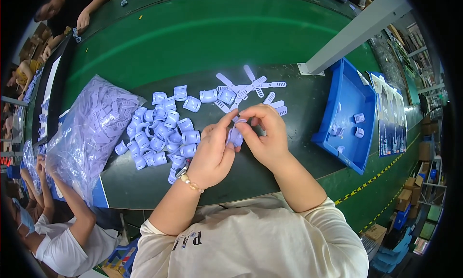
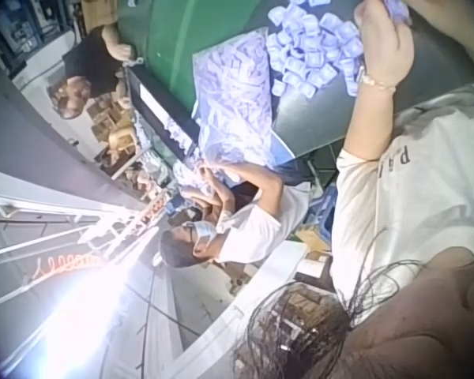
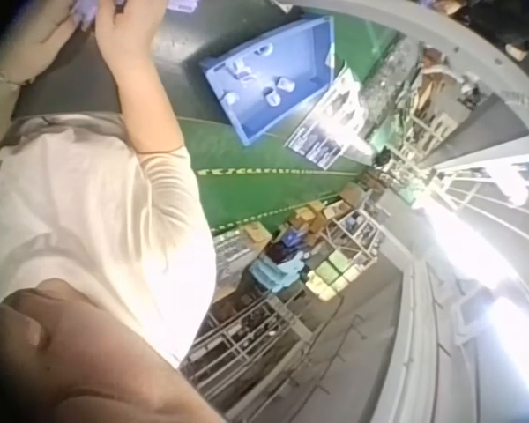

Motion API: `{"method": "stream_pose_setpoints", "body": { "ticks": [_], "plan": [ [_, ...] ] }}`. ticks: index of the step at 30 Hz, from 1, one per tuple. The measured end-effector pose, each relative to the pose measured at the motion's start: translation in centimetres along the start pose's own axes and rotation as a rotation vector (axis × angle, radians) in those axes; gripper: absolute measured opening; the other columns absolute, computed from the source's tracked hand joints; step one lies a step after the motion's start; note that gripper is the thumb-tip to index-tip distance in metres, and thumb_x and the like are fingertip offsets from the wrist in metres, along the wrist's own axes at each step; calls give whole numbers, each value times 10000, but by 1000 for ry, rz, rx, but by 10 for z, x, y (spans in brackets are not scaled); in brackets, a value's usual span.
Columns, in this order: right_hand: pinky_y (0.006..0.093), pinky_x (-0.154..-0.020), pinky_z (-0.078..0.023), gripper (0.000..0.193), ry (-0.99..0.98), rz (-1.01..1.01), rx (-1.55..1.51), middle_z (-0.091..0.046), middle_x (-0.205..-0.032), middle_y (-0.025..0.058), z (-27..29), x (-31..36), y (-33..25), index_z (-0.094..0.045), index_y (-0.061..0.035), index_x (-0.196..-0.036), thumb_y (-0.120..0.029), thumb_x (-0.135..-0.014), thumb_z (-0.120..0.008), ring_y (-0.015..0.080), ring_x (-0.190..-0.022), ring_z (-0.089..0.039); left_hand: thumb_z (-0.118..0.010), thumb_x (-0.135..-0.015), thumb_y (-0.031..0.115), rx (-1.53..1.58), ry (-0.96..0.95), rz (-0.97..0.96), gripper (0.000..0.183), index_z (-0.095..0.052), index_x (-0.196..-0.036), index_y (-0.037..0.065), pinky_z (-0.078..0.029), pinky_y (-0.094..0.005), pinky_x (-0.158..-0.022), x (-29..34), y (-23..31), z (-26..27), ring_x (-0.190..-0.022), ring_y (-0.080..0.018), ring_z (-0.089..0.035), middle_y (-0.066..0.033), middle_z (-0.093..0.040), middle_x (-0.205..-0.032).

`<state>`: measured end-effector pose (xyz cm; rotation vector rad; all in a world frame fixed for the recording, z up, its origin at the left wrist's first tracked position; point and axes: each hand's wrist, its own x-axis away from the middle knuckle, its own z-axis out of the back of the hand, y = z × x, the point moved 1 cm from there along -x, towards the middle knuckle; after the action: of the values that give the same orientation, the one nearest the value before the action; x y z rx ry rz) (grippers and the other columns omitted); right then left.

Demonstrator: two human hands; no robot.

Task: Manually assembling small purple plastic components and placing them into a blue sorting tray on a factory production line.

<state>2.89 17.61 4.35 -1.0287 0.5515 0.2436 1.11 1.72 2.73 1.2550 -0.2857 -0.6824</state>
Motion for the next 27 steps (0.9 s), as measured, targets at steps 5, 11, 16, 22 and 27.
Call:
{"method": "stream_pose_setpoints", "body": {
  "ticks": [5,11,16,22,27],
  "plan": [
    [235,-570,-368,262,61,-12,24,-604,-824,8,0,1,2,-594,-81,-952,1,-731,-709,108,-643,-482,-463,-784,10,-179,14,-102,632,-319,-1399,1,-346,-471,-981,-1,6,1,-856,-309,-582,-117,-610,-830],
    [231,-575,-382,205,-3,-213,-28,-614,-825,22,-1,0,3,-613,-64,-914,-12,-745,-715,98,-667,-501,-487,-790,30,-224,68,-165,643,-311,-1408,7,-354,-491,-972,-3,2,1,-854,-306,-582,-137,-594,-871],
    [241,-623,-433,96,-115,-271,-43,-640,-849,43,-1,-3,0,-644,-31,-867,0,-781,-676,122,-720,-561,-502,-786,31,-261,134,-172,647,-324,-1407,10,-376,-467,-957,-2,9,4,-836,-294,-576,-125,-570,-834],
    [325,-680,-442,159,-147,44,85,-649,-936,46,1,-4,0,-715,-101,-915,-106,-761,-674,210,-795,-590,-511,-713,22,-243,289,-63,603,-494,-1314,66,-420,-366,-857,1,5,10,-681,-258,-521,-65,-466,-625],
    [326,-678,-445,194,-195,44,129,-621,-837,17,-4,0,-2,-706,-117,-935,-151,-744,-707,218,-719,-546,-528,-716,74,-344,298,-117,602,-507,-1317,97,-400,-419,-870,-1,6,9,-615,-228,-551,-38,-516,-613]
  ]
}}
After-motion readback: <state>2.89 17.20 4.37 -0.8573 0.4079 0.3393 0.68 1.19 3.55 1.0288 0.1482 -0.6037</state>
